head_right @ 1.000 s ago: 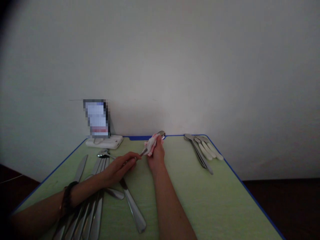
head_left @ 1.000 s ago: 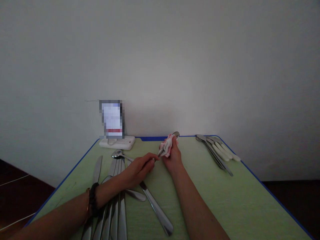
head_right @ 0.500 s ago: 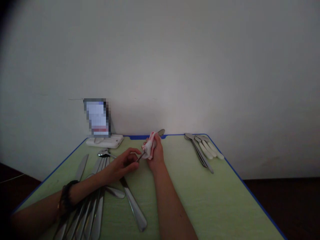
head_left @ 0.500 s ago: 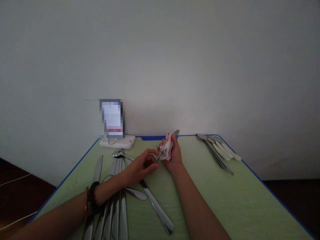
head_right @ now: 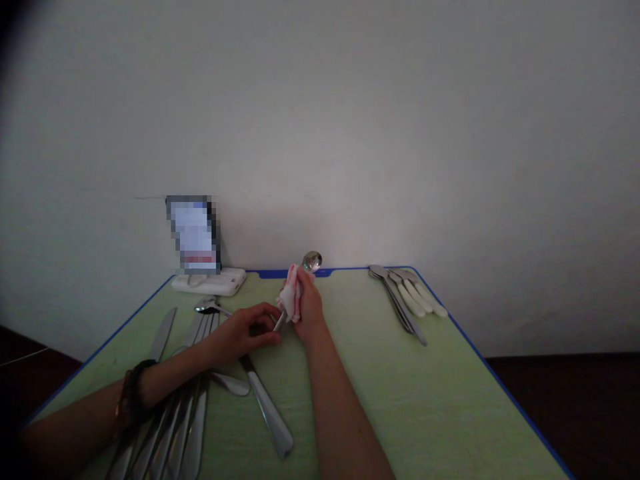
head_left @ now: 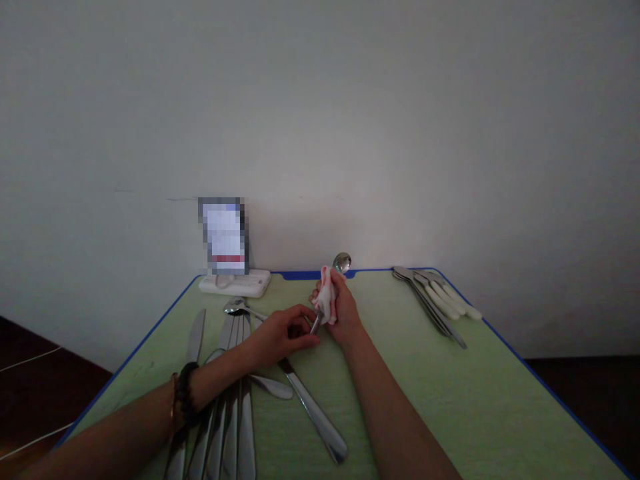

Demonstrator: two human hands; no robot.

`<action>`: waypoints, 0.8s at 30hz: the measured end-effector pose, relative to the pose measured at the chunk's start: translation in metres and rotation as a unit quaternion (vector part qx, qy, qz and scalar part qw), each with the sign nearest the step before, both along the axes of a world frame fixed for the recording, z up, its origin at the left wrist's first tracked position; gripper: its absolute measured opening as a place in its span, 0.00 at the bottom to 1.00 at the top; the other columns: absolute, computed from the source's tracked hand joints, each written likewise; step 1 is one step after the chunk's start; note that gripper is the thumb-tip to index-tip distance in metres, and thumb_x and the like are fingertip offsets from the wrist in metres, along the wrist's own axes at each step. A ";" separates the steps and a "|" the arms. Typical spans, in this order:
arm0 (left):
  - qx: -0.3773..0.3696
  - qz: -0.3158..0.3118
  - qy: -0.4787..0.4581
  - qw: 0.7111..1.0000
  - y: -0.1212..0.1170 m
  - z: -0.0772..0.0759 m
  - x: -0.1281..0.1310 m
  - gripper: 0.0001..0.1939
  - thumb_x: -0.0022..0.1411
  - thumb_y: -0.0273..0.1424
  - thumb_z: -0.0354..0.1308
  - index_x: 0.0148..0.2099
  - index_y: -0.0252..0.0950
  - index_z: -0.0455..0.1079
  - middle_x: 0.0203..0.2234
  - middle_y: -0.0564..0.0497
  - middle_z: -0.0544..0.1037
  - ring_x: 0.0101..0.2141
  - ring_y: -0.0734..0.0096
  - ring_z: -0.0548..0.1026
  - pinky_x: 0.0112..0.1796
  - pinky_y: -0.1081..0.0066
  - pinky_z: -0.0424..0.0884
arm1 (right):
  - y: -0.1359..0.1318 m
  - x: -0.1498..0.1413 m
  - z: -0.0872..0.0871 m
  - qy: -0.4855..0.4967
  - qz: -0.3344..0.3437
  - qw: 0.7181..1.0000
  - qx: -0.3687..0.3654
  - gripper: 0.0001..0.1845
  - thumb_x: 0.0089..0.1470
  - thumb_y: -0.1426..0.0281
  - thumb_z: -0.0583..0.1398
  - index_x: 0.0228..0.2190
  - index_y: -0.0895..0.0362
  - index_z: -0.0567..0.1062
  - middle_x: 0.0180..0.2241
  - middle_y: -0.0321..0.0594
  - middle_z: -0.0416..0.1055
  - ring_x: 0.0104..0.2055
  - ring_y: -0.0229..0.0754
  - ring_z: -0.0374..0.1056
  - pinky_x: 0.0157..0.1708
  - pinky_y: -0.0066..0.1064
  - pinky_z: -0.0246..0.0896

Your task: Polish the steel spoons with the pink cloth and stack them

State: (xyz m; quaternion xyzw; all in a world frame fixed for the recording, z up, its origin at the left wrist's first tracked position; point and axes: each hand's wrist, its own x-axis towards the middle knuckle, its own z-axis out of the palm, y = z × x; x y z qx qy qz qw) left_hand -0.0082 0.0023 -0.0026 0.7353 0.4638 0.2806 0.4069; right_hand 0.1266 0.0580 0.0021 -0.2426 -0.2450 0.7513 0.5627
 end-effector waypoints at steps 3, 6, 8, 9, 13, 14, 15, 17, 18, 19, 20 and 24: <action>0.018 0.001 0.012 1.000 -0.002 0.004 0.001 0.08 0.59 0.34 0.56 0.37 0.35 0.64 0.23 0.57 0.73 0.24 0.76 0.69 0.26 0.76 0.61 | 0.000 0.000 0.001 0.025 0.014 0.999 -0.018 0.16 0.45 0.57 0.62 0.26 0.55 0.65 0.14 0.26 0.63 0.14 0.30 0.58 0.13 0.21 0.54; 0.016 -0.005 -0.006 1.000 -0.005 0.008 0.002 0.06 0.62 0.33 0.52 0.37 0.36 0.62 0.25 0.54 0.76 0.25 0.75 0.71 0.27 0.76 0.63 | 0.001 0.000 0.000 0.036 0.003 0.999 -0.023 0.15 0.45 0.58 0.63 0.27 0.55 0.66 0.15 0.26 0.63 0.14 0.30 0.59 0.14 0.21 0.56; 0.019 0.005 -0.028 0.999 -0.006 0.010 0.003 0.05 0.63 0.33 0.49 0.37 0.36 0.60 0.25 0.54 0.77 0.25 0.75 0.72 0.28 0.75 0.65 | 0.002 0.000 -0.001 0.031 -0.002 0.999 -0.018 0.16 0.44 0.58 0.63 0.27 0.55 0.66 0.15 0.25 0.63 0.15 0.30 0.59 0.15 0.21 0.57; 0.026 0.017 -0.036 0.999 -0.007 0.010 0.003 0.05 0.63 0.33 0.49 0.37 0.37 0.60 0.26 0.54 0.77 0.24 0.75 0.72 0.28 0.75 0.66 | 0.002 -0.001 -0.002 0.025 -0.009 1.000 -0.012 0.16 0.44 0.57 0.64 0.27 0.55 0.66 0.15 0.25 0.63 0.15 0.30 0.60 0.15 0.21 0.57; 0.069 0.077 -0.031 0.994 -0.007 0.010 0.003 0.05 0.61 0.33 0.51 0.37 0.37 0.60 0.25 0.55 0.76 0.23 0.77 0.71 0.26 0.77 0.65 | 0.003 -0.002 -0.005 -0.007 -0.042 0.999 0.014 0.18 0.41 0.57 0.65 0.26 0.54 0.66 0.15 0.25 0.64 0.16 0.31 0.61 0.17 0.22 0.58; 0.077 0.087 -0.026 0.993 -0.007 0.010 0.003 0.05 0.60 0.33 0.52 0.38 0.37 0.60 0.25 0.55 0.76 0.23 0.76 0.71 0.25 0.77 0.65 | 0.003 -0.002 -0.006 -0.010 -0.044 0.999 0.016 0.17 0.40 0.57 0.65 0.25 0.54 0.66 0.15 0.25 0.64 0.16 0.31 0.60 0.16 0.22 0.58; 0.086 0.092 -0.022 0.992 -0.007 0.010 0.003 0.06 0.59 0.33 0.52 0.38 0.37 0.61 0.24 0.56 0.75 0.24 0.76 0.71 0.25 0.77 0.65 | 0.003 -0.002 -0.006 -0.010 -0.041 0.999 0.015 0.17 0.41 0.58 0.65 0.25 0.54 0.66 0.15 0.26 0.64 0.15 0.31 0.60 0.16 0.23 0.58; 0.096 0.093 -0.010 0.991 -0.006 0.010 0.003 0.08 0.58 0.33 0.53 0.40 0.37 0.62 0.24 0.56 0.74 0.23 0.76 0.70 0.25 0.77 0.64 | 0.002 -0.001 -0.006 0.000 -0.023 1.000 0.009 0.14 0.42 0.60 0.64 0.24 0.55 0.66 0.15 0.27 0.63 0.15 0.31 0.59 0.16 0.22 0.57; 0.095 0.089 -0.002 0.991 -0.006 0.010 0.003 0.09 0.58 0.33 0.53 0.41 0.36 0.63 0.24 0.56 0.73 0.23 0.77 0.69 0.24 0.77 0.64 | 0.002 -0.001 -0.006 0.008 -0.011 1.000 0.005 0.13 0.43 0.60 0.63 0.24 0.55 0.66 0.15 0.27 0.63 0.15 0.31 0.59 0.15 0.22 0.57; 0.092 0.083 0.007 0.992 -0.005 0.009 0.004 0.10 0.58 0.33 0.53 0.42 0.36 0.63 0.25 0.56 0.73 0.22 0.78 0.68 0.24 0.78 0.63 | 0.002 0.000 -0.006 0.016 0.000 1.000 0.002 0.12 0.43 0.61 0.61 0.23 0.55 0.66 0.15 0.28 0.63 0.15 0.31 0.59 0.15 0.21 0.56; 0.087 0.076 0.019 0.993 -0.005 0.009 0.004 0.11 0.58 0.32 0.53 0.43 0.36 0.63 0.25 0.56 0.73 0.21 0.78 0.67 0.24 0.78 0.63 | 0.001 0.001 -0.005 0.024 0.011 1.000 0.002 0.11 0.44 0.62 0.60 0.23 0.56 0.67 0.15 0.28 0.63 0.15 0.31 0.59 0.15 0.21 0.56; 0.078 0.058 0.044 0.994 -0.005 0.008 0.004 0.13 0.59 0.32 0.53 0.46 0.36 0.63 0.25 0.57 0.73 0.20 0.79 0.66 0.23 0.77 0.61 | -0.001 0.002 -0.002 0.063 0.037 0.997 0.012 0.10 0.44 0.62 0.57 0.20 0.56 0.66 0.13 0.30 0.62 0.15 0.33 0.58 0.15 0.24 0.58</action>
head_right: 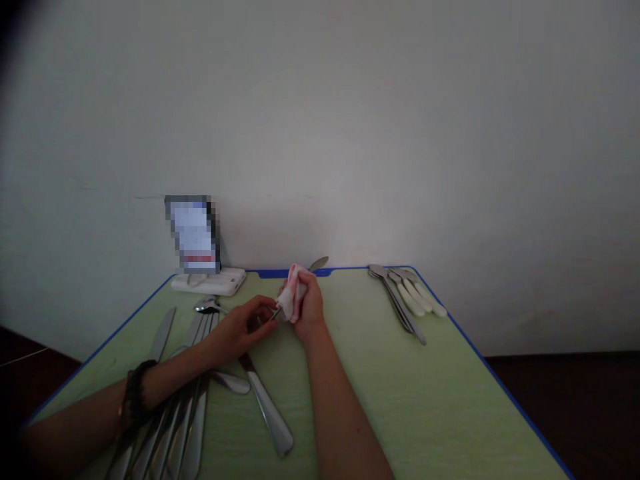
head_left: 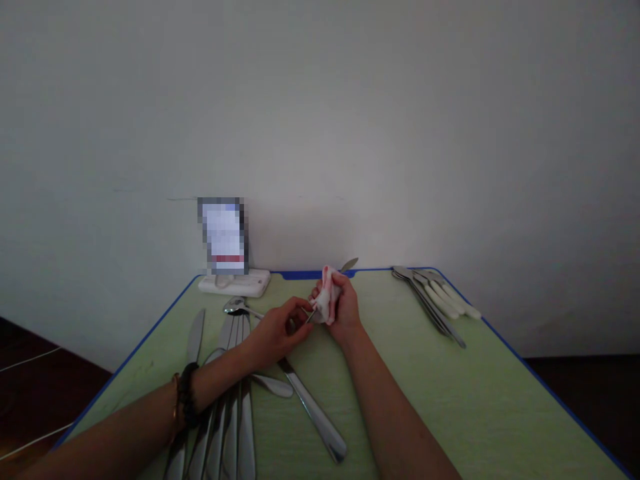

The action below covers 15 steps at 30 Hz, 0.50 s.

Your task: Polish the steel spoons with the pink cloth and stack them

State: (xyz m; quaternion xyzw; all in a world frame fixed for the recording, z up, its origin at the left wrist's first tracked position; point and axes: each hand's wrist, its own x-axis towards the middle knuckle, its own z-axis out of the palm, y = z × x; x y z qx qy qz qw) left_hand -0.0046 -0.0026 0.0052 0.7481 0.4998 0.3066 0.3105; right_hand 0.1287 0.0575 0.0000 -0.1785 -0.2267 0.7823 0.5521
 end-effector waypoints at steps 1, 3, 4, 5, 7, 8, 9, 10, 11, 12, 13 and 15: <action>0.000 -0.003 0.001 1.000 0.000 0.000 0.000 0.13 0.59 0.33 0.53 0.46 0.36 0.62 0.26 0.56 0.72 0.20 0.78 0.65 0.23 0.77 0.61 | 0.000 0.000 0.000 0.008 0.003 1.000 0.002 0.10 0.43 0.62 0.56 0.19 0.56 0.66 0.13 0.31 0.62 0.15 0.33 0.58 0.16 0.25 0.59; -0.001 -0.014 -0.002 1.000 0.000 0.000 -0.001 0.13 0.60 0.34 0.52 0.47 0.35 0.62 0.27 0.56 0.73 0.21 0.78 0.66 0.23 0.77 0.61 | 0.000 0.000 0.000 0.016 0.006 1.000 0.004 0.10 0.42 0.63 0.56 0.18 0.56 0.65 0.13 0.32 0.62 0.15 0.34 0.58 0.17 0.27 0.62; -0.003 -0.021 -0.004 1.000 -0.001 0.000 -0.001 0.14 0.61 0.34 0.51 0.48 0.35 0.62 0.27 0.55 0.73 0.21 0.77 0.66 0.23 0.77 0.61 | 0.000 0.000 -0.001 0.015 0.009 1.000 0.004 0.10 0.42 0.63 0.55 0.17 0.56 0.65 0.13 0.33 0.62 0.16 0.35 0.58 0.18 0.28 0.62; -0.004 -0.027 -0.006 1.000 -0.001 0.000 -0.002 0.13 0.62 0.35 0.50 0.48 0.35 0.61 0.28 0.55 0.73 0.22 0.77 0.66 0.24 0.77 0.61 | 0.001 0.000 -0.001 0.013 0.012 1.000 0.002 0.11 0.41 0.63 0.55 0.17 0.56 0.65 0.13 0.33 0.62 0.16 0.35 0.59 0.18 0.29 0.63; -0.006 -0.031 -0.011 0.999 -0.001 0.000 -0.002 0.13 0.63 0.35 0.49 0.47 0.35 0.61 0.28 0.54 0.73 0.23 0.76 0.67 0.25 0.76 0.61 | 0.001 0.001 -0.003 0.010 0.018 1.000 -0.005 0.11 0.41 0.63 0.55 0.17 0.57 0.65 0.13 0.34 0.62 0.16 0.36 0.60 0.18 0.29 0.64; -0.007 -0.030 -0.012 0.999 -0.001 0.000 -0.002 0.13 0.63 0.35 0.48 0.47 0.35 0.62 0.28 0.54 0.73 0.24 0.76 0.67 0.25 0.76 0.62 | 0.001 0.001 -0.003 0.011 0.020 1.000 -0.010 0.11 0.40 0.63 0.55 0.17 0.57 0.65 0.13 0.34 0.62 0.16 0.36 0.60 0.18 0.29 0.64; -0.007 -0.027 -0.013 1.000 0.000 0.000 -0.002 0.12 0.63 0.35 0.48 0.47 0.35 0.62 0.28 0.54 0.73 0.24 0.75 0.68 0.25 0.76 0.62 | 0.002 0.001 -0.003 0.011 0.021 1.000 -0.014 0.10 0.40 0.63 0.55 0.17 0.57 0.66 0.13 0.35 0.63 0.16 0.37 0.60 0.18 0.29 0.63; -0.008 -0.024 -0.013 1.000 0.000 0.000 -0.001 0.13 0.63 0.36 0.49 0.47 0.35 0.61 0.28 0.54 0.73 0.24 0.75 0.68 0.26 0.76 0.62 | 0.002 0.002 -0.003 0.011 0.019 1.000 -0.017 0.10 0.41 0.63 0.55 0.18 0.58 0.67 0.14 0.35 0.64 0.16 0.37 0.61 0.18 0.29 0.63; -0.010 -0.022 -0.013 1.000 0.000 0.000 -0.001 0.13 0.62 0.36 0.50 0.47 0.35 0.61 0.28 0.54 0.73 0.24 0.75 0.67 0.26 0.76 0.62 | 0.002 0.002 -0.003 0.012 0.015 1.000 -0.020 0.10 0.41 0.64 0.55 0.19 0.58 0.68 0.14 0.35 0.65 0.16 0.36 0.61 0.17 0.29 0.63; -0.011 -0.020 -0.013 1.000 0.000 0.000 -0.001 0.14 0.61 0.36 0.51 0.47 0.35 0.61 0.28 0.54 0.72 0.24 0.76 0.67 0.26 0.76 0.63 | 0.002 0.002 -0.003 0.012 0.008 1.000 -0.023 0.09 0.42 0.64 0.55 0.21 0.58 0.69 0.15 0.35 0.66 0.17 0.36 0.61 0.17 0.28 0.62; -0.013 -0.018 -0.013 1.000 0.000 0.000 0.000 0.14 0.61 0.36 0.52 0.47 0.35 0.61 0.28 0.55 0.72 0.23 0.76 0.67 0.25 0.76 0.63 | 0.003 0.002 -0.003 0.011 0.000 1.000 -0.026 0.09 0.43 0.65 0.55 0.22 0.58 0.69 0.16 0.34 0.66 0.17 0.36 0.61 0.18 0.27 0.62; -0.013 -0.016 -0.013 1.000 0.000 0.000 0.000 0.16 0.59 0.36 0.54 0.48 0.36 0.61 0.28 0.56 0.70 0.22 0.77 0.66 0.25 0.76 0.63 | 0.003 0.001 -0.003 0.012 -0.014 0.999 -0.035 0.08 0.46 0.65 0.55 0.24 0.57 0.69 0.16 0.33 0.67 0.17 0.35 0.61 0.18 0.26 0.62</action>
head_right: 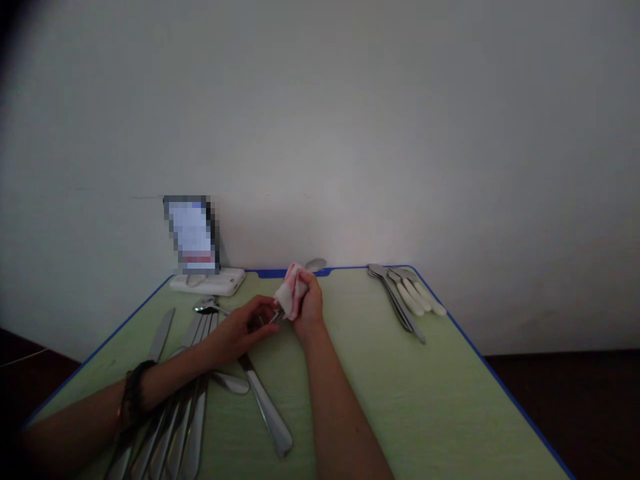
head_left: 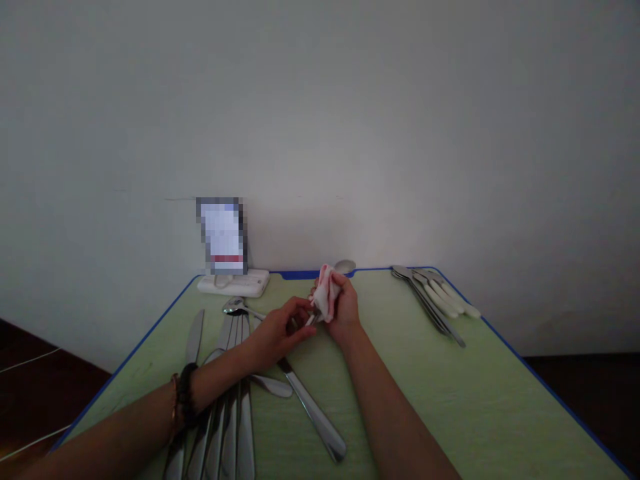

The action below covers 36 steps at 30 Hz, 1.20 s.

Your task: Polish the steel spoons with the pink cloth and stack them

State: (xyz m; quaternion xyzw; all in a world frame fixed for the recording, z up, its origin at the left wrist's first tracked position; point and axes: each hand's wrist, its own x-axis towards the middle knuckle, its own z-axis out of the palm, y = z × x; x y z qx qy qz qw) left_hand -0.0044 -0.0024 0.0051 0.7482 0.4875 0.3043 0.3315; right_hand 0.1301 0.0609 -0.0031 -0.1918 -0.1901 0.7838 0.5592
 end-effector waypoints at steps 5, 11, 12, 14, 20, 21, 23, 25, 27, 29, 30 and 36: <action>0.006 -0.007 0.000 1.000 -0.001 0.001 0.000 0.13 0.61 0.35 0.52 0.47 0.36 0.61 0.28 0.56 0.70 0.22 0.77 0.65 0.25 0.76 0.63 | 0.000 -0.002 0.001 -0.008 0.000 1.000 -0.024 0.09 0.48 0.64 0.57 0.24 0.57 0.68 0.16 0.31 0.67 0.15 0.34 0.61 0.19 0.27 0.62; 0.000 -0.016 0.022 1.000 -0.001 0.000 0.001 0.14 0.59 0.33 0.53 0.47 0.37 0.61 0.30 0.55 0.72 0.23 0.77 0.65 0.25 0.76 0.62 | 0.000 -0.003 0.003 -0.011 -0.016 0.999 -0.029 0.09 0.48 0.64 0.57 0.23 0.57 0.68 0.16 0.31 0.67 0.16 0.34 0.62 0.20 0.27 0.63; -0.001 -0.020 0.024 1.000 -0.001 0.000 0.001 0.15 0.58 0.33 0.54 0.47 0.37 0.61 0.31 0.55 0.72 0.24 0.77 0.66 0.26 0.76 0.62 | 0.000 -0.003 0.003 -0.011 -0.017 0.999 -0.030 0.08 0.47 0.65 0.58 0.23 0.57 0.68 0.15 0.31 0.67 0.16 0.34 0.62 0.20 0.27 0.63; -0.003 -0.023 0.027 0.999 0.000 -0.002 0.000 0.16 0.57 0.32 0.55 0.48 0.37 0.61 0.31 0.55 0.72 0.25 0.76 0.67 0.26 0.76 0.62 | 0.000 -0.003 0.003 -0.010 -0.021 0.999 -0.027 0.08 0.47 0.65 0.58 0.24 0.57 0.68 0.16 0.30 0.67 0.16 0.34 0.62 0.20 0.26 0.63; -0.008 -0.025 0.033 0.999 -0.001 -0.002 0.000 0.15 0.57 0.31 0.54 0.48 0.37 0.60 0.30 0.55 0.72 0.25 0.75 0.67 0.27 0.75 0.62 | 0.000 -0.004 0.002 -0.025 -0.027 0.999 -0.017 0.09 0.46 0.63 0.58 0.23 0.56 0.66 0.14 0.29 0.66 0.13 0.33 0.60 0.18 0.26 0.61; -0.007 -0.025 0.035 0.999 -0.002 -0.002 0.001 0.15 0.58 0.32 0.54 0.48 0.37 0.60 0.30 0.55 0.71 0.25 0.75 0.67 0.27 0.75 0.62 | 0.001 -0.005 0.002 -0.031 -0.028 0.999 -0.022 0.10 0.46 0.63 0.58 0.22 0.56 0.66 0.14 0.29 0.66 0.13 0.34 0.60 0.17 0.26 0.61; -0.005 -0.024 0.039 0.999 -0.002 -0.001 0.001 0.14 0.58 0.32 0.54 0.47 0.37 0.61 0.29 0.55 0.71 0.25 0.75 0.66 0.27 0.75 0.62 | 0.001 -0.005 0.002 -0.039 -0.028 0.998 -0.034 0.10 0.46 0.63 0.58 0.21 0.56 0.65 0.13 0.29 0.65 0.13 0.34 0.60 0.16 0.25 0.59; -0.004 -0.022 0.046 0.999 -0.002 -0.001 0.001 0.14 0.58 0.32 0.54 0.47 0.37 0.61 0.28 0.56 0.70 0.24 0.75 0.66 0.26 0.75 0.61 | 0.001 -0.005 0.002 -0.038 -0.027 0.998 -0.040 0.11 0.45 0.62 0.58 0.21 0.56 0.65 0.12 0.30 0.64 0.13 0.34 0.59 0.15 0.25 0.58; -0.003 -0.019 0.050 0.999 -0.002 -0.001 0.001 0.14 0.59 0.32 0.53 0.47 0.37 0.61 0.27 0.56 0.70 0.23 0.75 0.65 0.26 0.75 0.61 | 0.002 -0.004 0.002 -0.033 -0.032 0.998 -0.041 0.11 0.45 0.62 0.58 0.21 0.56 0.65 0.12 0.29 0.64 0.13 0.34 0.59 0.15 0.25 0.58; 0.007 -0.014 0.049 0.999 -0.002 -0.001 0.001 0.13 0.60 0.33 0.51 0.48 0.37 0.61 0.27 0.56 0.70 0.24 0.74 0.66 0.27 0.75 0.62 | 0.002 -0.004 0.002 -0.022 -0.035 0.998 -0.041 0.11 0.46 0.62 0.58 0.21 0.56 0.65 0.13 0.29 0.64 0.13 0.33 0.59 0.16 0.25 0.58; 0.016 -0.009 0.045 0.999 -0.002 -0.001 0.001 0.13 0.61 0.33 0.50 0.49 0.37 0.61 0.28 0.55 0.71 0.25 0.73 0.67 0.28 0.74 0.63 | 0.002 -0.004 0.002 -0.016 -0.036 0.998 -0.038 0.11 0.46 0.62 0.59 0.22 0.56 0.65 0.13 0.29 0.64 0.13 0.33 0.59 0.16 0.25 0.58; 0.034 0.027 0.009 0.999 0.001 -0.005 -0.001 0.16 0.64 0.34 0.47 0.53 0.38 0.57 0.36 0.50 0.76 0.32 0.69 0.72 0.34 0.72 0.67 | 0.002 -0.005 0.001 -0.010 -0.043 0.999 -0.001 0.13 0.46 0.61 0.59 0.20 0.56 0.65 0.11 0.28 0.61 0.13 0.33 0.57 0.18 0.25 0.60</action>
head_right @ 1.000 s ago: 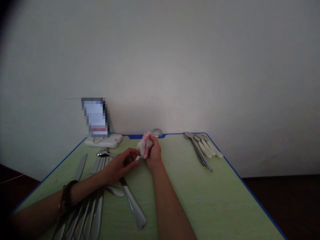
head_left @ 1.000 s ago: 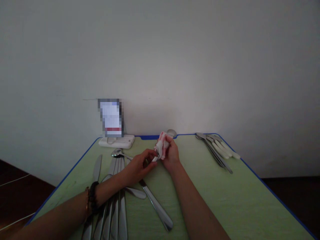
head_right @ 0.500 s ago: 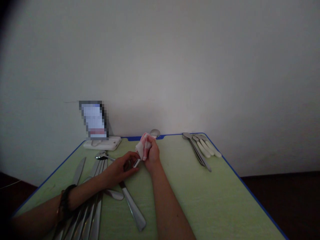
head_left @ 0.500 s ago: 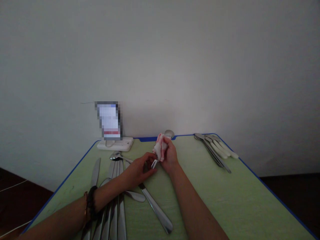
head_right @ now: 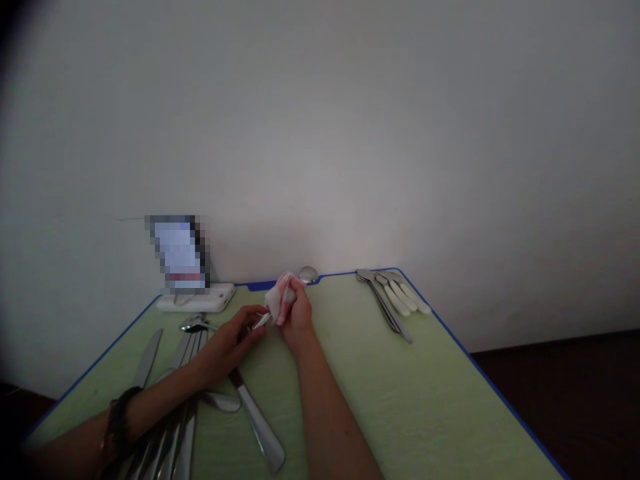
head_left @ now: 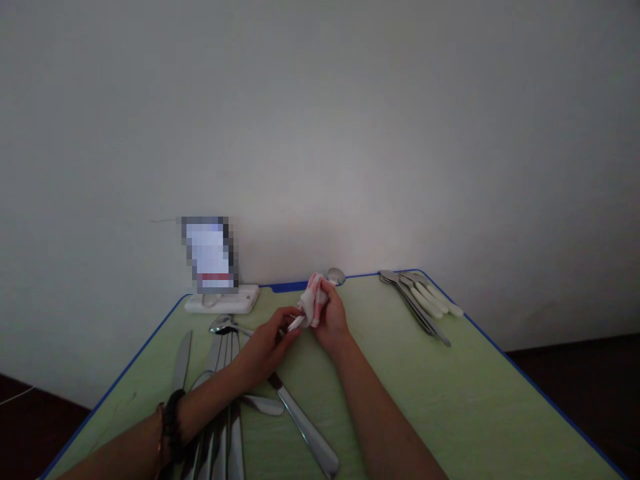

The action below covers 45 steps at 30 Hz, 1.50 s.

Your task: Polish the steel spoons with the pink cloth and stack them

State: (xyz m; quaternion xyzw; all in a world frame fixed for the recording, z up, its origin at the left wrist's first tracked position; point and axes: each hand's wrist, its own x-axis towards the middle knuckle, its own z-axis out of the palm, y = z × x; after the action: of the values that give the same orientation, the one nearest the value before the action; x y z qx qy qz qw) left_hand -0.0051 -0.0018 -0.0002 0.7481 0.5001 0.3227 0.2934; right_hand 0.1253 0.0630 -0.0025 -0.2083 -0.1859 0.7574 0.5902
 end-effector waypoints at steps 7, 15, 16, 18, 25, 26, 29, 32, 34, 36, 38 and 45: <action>-0.009 0.022 0.023 0.999 0.002 0.000 -0.002 0.16 0.65 0.36 0.47 0.53 0.38 0.57 0.34 0.50 0.77 0.31 0.67 0.73 0.34 0.70 0.67 | -0.001 0.000 0.000 -0.004 -0.002 1.000 0.017 0.14 0.46 0.60 0.59 0.20 0.55 0.65 0.12 0.29 0.63 0.14 0.33 0.58 0.19 0.25 0.61; -0.004 0.017 0.081 0.997 0.001 0.005 0.001 0.14 0.67 0.37 0.40 0.36 0.38 0.62 0.25 0.53 0.71 0.28 0.69 0.70 0.33 0.71 0.65 | -0.002 0.001 0.002 -0.005 -0.002 1.000 0.011 0.11 0.46 0.62 0.60 0.22 0.56 0.66 0.15 0.29 0.66 0.16 0.33 0.61 0.20 0.25 0.61; -0.008 0.017 0.083 0.996 0.001 0.006 0.001 0.14 0.67 0.37 0.39 0.34 0.38 0.61 0.24 0.54 0.71 0.27 0.69 0.70 0.32 0.71 0.64 | -0.002 0.000 0.003 -0.007 -0.001 1.000 0.012 0.11 0.47 0.62 0.60 0.22 0.56 0.67 0.15 0.29 0.66 0.16 0.33 0.61 0.20 0.25 0.61; -0.015 0.019 0.082 0.996 0.001 0.006 0.001 0.16 0.68 0.38 0.37 0.33 0.38 0.60 0.23 0.54 0.71 0.26 0.69 0.70 0.32 0.71 0.64 | -0.002 -0.001 0.003 -0.009 -0.007 1.000 0.014 0.10 0.47 0.63 0.60 0.23 0.56 0.67 0.15 0.29 0.66 0.16 0.33 0.61 0.20 0.25 0.61; -0.002 -0.014 0.106 0.994 0.002 0.005 0.000 0.21 0.68 0.39 0.34 0.31 0.39 0.63 0.19 0.54 0.71 0.26 0.67 0.70 0.35 0.68 0.64 | -0.002 -0.003 0.001 -0.032 -0.026 0.998 0.043 0.12 0.49 0.63 0.60 0.21 0.56 0.66 0.13 0.27 0.62 0.14 0.31 0.55 0.20 0.24 0.62; 0.001 -0.018 0.109 0.994 0.002 0.005 0.000 0.21 0.68 0.38 0.34 0.29 0.39 0.62 0.19 0.54 0.71 0.26 0.67 0.70 0.36 0.68 0.64 | -0.002 -0.003 0.001 -0.030 -0.025 0.998 0.040 0.11 0.48 0.63 0.61 0.22 0.56 0.67 0.14 0.27 0.63 0.14 0.31 0.56 0.20 0.24 0.62; 0.010 -0.034 0.117 0.993 0.001 0.006 0.000 0.21 0.68 0.37 0.35 0.27 0.39 0.61 0.19 0.54 0.70 0.26 0.68 0.70 0.36 0.69 0.64 | -0.002 -0.003 -0.001 -0.021 -0.023 0.999 0.042 0.12 0.48 0.62 0.62 0.24 0.56 0.68 0.16 0.28 0.65 0.15 0.31 0.58 0.20 0.24 0.62; 0.011 -0.040 0.119 0.992 0.001 0.008 0.001 0.21 0.68 0.37 0.35 0.25 0.39 0.60 0.18 0.54 0.69 0.25 0.68 0.69 0.36 0.69 0.63 | -0.001 -0.004 -0.003 -0.020 -0.016 0.998 0.053 0.13 0.48 0.61 0.62 0.24 0.56 0.68 0.14 0.27 0.64 0.14 0.31 0.57 0.20 0.24 0.63; 0.007 -0.043 0.114 0.992 0.001 0.009 0.001 0.22 0.68 0.37 0.35 0.24 0.39 0.59 0.17 0.55 0.69 0.24 0.69 0.68 0.35 0.70 0.63 | -0.001 -0.004 -0.004 -0.018 -0.011 0.999 0.048 0.12 0.49 0.61 0.62 0.24 0.56 0.68 0.14 0.27 0.64 0.14 0.31 0.57 0.21 0.25 0.63; 0.003 -0.048 0.112 0.993 0.001 0.010 0.001 0.22 0.68 0.37 0.36 0.24 0.39 0.59 0.17 0.55 0.69 0.24 0.69 0.68 0.34 0.70 0.63 | 0.001 -0.003 -0.004 -0.005 -0.018 1.000 0.021 0.11 0.50 0.62 0.62 0.25 0.55 0.69 0.16 0.28 0.66 0.16 0.31 0.59 0.21 0.25 0.63; -0.004 -0.054 0.110 0.993 0.001 0.011 0.002 0.22 0.68 0.36 0.36 0.24 0.39 0.59 0.17 0.54 0.69 0.24 0.70 0.68 0.34 0.70 0.63 | 0.003 -0.001 -0.003 0.020 -0.032 0.999 -0.024 0.10 0.51 0.62 0.61 0.27 0.55 0.69 0.19 0.28 0.69 0.18 0.32 0.62 0.21 0.25 0.63; -0.007 -0.086 0.103 0.991 0.000 0.012 0.001 0.22 0.68 0.35 0.37 0.25 0.37 0.63 0.17 0.54 0.70 0.24 0.71 0.67 0.35 0.71 0.63 | 0.005 0.000 -0.005 -0.005 -0.066 0.998 -0.020 0.16 0.51 0.56 0.59 0.27 0.56 0.72 0.22 0.32 0.72 0.20 0.33 0.65 0.20 0.25 0.62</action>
State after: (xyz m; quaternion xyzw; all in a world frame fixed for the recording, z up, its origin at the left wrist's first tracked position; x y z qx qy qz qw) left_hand -0.0040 -0.0021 0.0121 0.8156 0.4633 0.2143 0.2724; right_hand 0.1255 0.0676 -0.0074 -0.2359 -0.1600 0.7192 0.6337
